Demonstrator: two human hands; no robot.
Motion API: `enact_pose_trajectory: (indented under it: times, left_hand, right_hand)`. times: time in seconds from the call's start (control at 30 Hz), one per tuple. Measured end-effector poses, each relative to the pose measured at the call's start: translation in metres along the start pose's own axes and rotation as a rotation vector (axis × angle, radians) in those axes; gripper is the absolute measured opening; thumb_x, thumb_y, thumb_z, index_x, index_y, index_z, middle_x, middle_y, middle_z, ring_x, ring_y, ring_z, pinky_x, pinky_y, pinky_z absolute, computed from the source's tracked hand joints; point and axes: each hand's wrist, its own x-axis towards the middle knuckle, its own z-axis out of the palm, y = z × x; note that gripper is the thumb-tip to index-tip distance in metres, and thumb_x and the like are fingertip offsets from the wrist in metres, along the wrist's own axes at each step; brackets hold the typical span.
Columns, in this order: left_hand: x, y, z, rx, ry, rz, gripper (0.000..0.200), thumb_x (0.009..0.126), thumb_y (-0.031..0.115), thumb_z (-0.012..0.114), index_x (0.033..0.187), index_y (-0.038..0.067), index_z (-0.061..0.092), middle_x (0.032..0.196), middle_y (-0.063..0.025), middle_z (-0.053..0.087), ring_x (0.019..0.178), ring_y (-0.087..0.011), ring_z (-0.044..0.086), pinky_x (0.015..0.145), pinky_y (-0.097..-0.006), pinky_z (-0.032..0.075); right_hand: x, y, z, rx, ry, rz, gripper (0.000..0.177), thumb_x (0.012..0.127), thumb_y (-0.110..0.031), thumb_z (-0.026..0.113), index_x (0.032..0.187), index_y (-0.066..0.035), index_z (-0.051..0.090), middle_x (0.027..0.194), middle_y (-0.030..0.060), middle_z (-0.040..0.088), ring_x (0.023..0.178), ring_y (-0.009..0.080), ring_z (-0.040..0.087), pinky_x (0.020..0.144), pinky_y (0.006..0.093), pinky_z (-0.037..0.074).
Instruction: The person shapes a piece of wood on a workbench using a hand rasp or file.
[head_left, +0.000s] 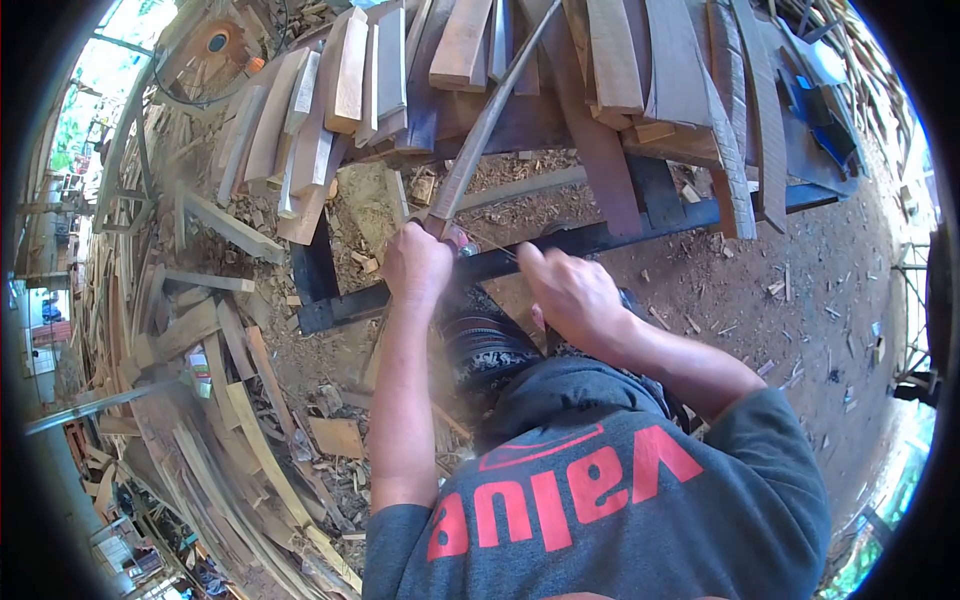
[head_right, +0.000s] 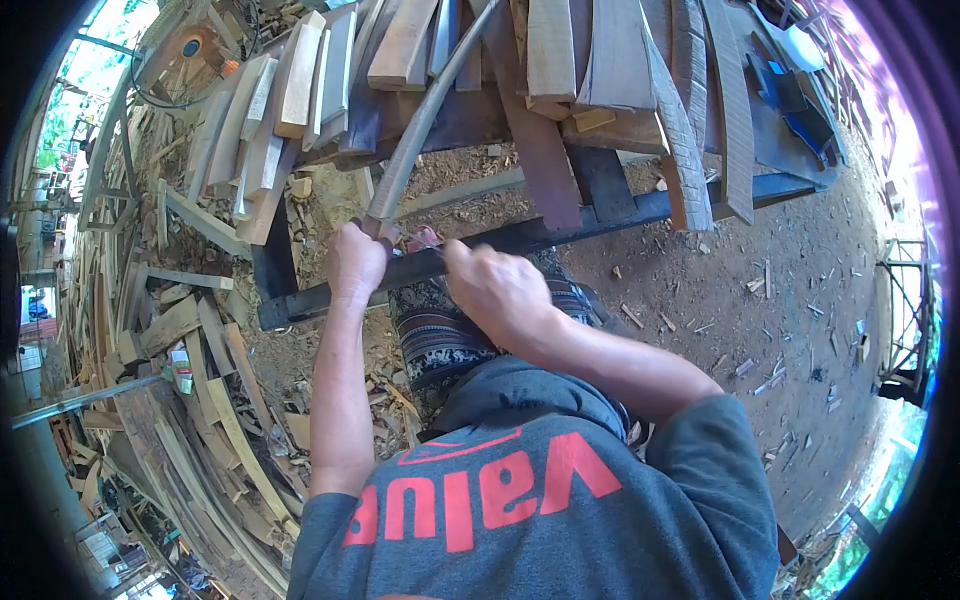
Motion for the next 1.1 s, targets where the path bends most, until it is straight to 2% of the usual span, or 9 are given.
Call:
enact_pose_trajectory:
  times: [0.13, 0.2, 0.27, 0.5, 0.63, 0.77, 0.83, 0.97, 1.1]
  left_hand:
    - [0.002, 0.000, 0.006, 0.043, 0.008, 0.003, 0.038, 0.075, 0.037, 0.070, 0.098, 0.007, 0.069, 0.095, -0.0194, 0.069, 0.092, -0.0359, 0.066, 0.081, -0.0457, 0.051]
    - [0.005, -0.002, 0.010, 0.030, 0.044, -0.009, 0.044, 0.077, 0.043, 0.072, 0.090, 0.001, 0.069, 0.091, -0.0207, 0.069, 0.089, -0.0376, 0.067, 0.080, -0.0452, 0.053]
    - [0.005, -0.003, 0.008, 0.029, 0.048, -0.019, 0.044, 0.077, 0.043, 0.071, 0.090, 0.001, 0.069, 0.091, -0.0209, 0.069, 0.089, -0.0375, 0.067, 0.081, -0.0451, 0.053]
    - [-0.004, 0.007, -0.001, 0.088, 0.066, -0.010, 0.041, 0.076, 0.040, 0.071, 0.090, 0.002, 0.070, 0.092, -0.0211, 0.069, 0.091, -0.0362, 0.067, 0.080, -0.0446, 0.052]
    - [0.005, 0.002, 0.005, 0.030, 0.028, -0.064, 0.042, 0.074, 0.041, 0.071, 0.097, 0.006, 0.069, 0.096, -0.0196, 0.069, 0.093, -0.0364, 0.066, 0.081, -0.0458, 0.051]
    - [0.000, 0.005, 0.000, 0.038, 0.037, -0.070, 0.040, 0.077, 0.040, 0.070, 0.092, 0.004, 0.071, 0.095, -0.0193, 0.070, 0.092, -0.0353, 0.067, 0.080, -0.0437, 0.053]
    - [-0.003, 0.006, -0.001, 0.054, 0.054, -0.064, 0.039, 0.077, 0.040, 0.070, 0.092, 0.004, 0.071, 0.095, -0.0190, 0.070, 0.092, -0.0354, 0.067, 0.080, -0.0436, 0.053]
    - [0.001, 0.002, 0.006, 0.051, 0.072, -0.034, 0.038, 0.077, 0.039, 0.071, 0.093, 0.005, 0.071, 0.094, -0.0186, 0.070, 0.091, -0.0351, 0.067, 0.080, -0.0437, 0.053]
    - [0.006, -0.003, 0.006, -0.006, 0.029, -0.069, 0.042, 0.074, 0.042, 0.071, 0.096, 0.006, 0.070, 0.097, -0.0176, 0.070, 0.092, -0.0356, 0.067, 0.080, -0.0439, 0.052]
  right_hand:
    - [0.022, -0.002, 0.011, 0.003, -0.028, 0.029, 0.022, 0.081, -0.012, 0.060, 0.093, -0.002, 0.046, 0.079, 0.0217, 0.063, 0.073, 0.0377, 0.066, 0.061, 0.0484, 0.053]
    - [0.044, -0.010, 0.022, 0.050, -0.009, 0.018, 0.017, 0.083, -0.010, 0.057, 0.093, -0.002, 0.046, 0.079, 0.0216, 0.063, 0.073, 0.0377, 0.066, 0.062, 0.0484, 0.053]
    - [0.053, -0.017, 0.027, 0.045, 0.120, -0.061, 0.013, 0.082, -0.006, 0.053, 0.093, -0.002, 0.046, 0.078, 0.0214, 0.063, 0.072, 0.0375, 0.066, 0.061, 0.0482, 0.053]
    - [0.002, 0.001, 0.004, -0.010, -0.007, 0.027, 0.014, 0.082, -0.007, 0.054, 0.093, -0.004, 0.045, 0.075, 0.0209, 0.063, 0.070, 0.0377, 0.066, 0.059, 0.0479, 0.053]
    - [0.052, -0.015, 0.028, 0.085, 0.091, -0.030, 0.016, 0.082, -0.007, 0.054, 0.094, -0.002, 0.046, 0.076, 0.0202, 0.063, 0.074, 0.0367, 0.067, 0.063, 0.0464, 0.054]
    - [0.040, -0.008, 0.018, 0.057, 0.155, -0.133, 0.015, 0.081, -0.006, 0.054, 0.093, -0.001, 0.046, 0.076, 0.0196, 0.063, 0.073, 0.0366, 0.067, 0.063, 0.0461, 0.054]
    - [0.011, -0.003, 0.002, 0.046, 0.028, -0.061, 0.015, 0.081, -0.006, 0.054, 0.093, -0.001, 0.046, 0.076, 0.0192, 0.064, 0.072, 0.0365, 0.067, 0.063, 0.0462, 0.054]
    - [0.023, -0.006, 0.013, 0.006, 0.070, -0.015, 0.006, 0.086, -0.006, 0.051, 0.091, -0.002, 0.051, 0.073, 0.0183, 0.065, 0.072, 0.0326, 0.069, 0.060, 0.0402, 0.056]
    - [0.052, -0.017, 0.027, 0.054, 0.138, -0.056, 0.013, 0.082, -0.004, 0.053, 0.093, -0.002, 0.047, 0.074, 0.0204, 0.064, 0.072, 0.0375, 0.067, 0.062, 0.0451, 0.054]
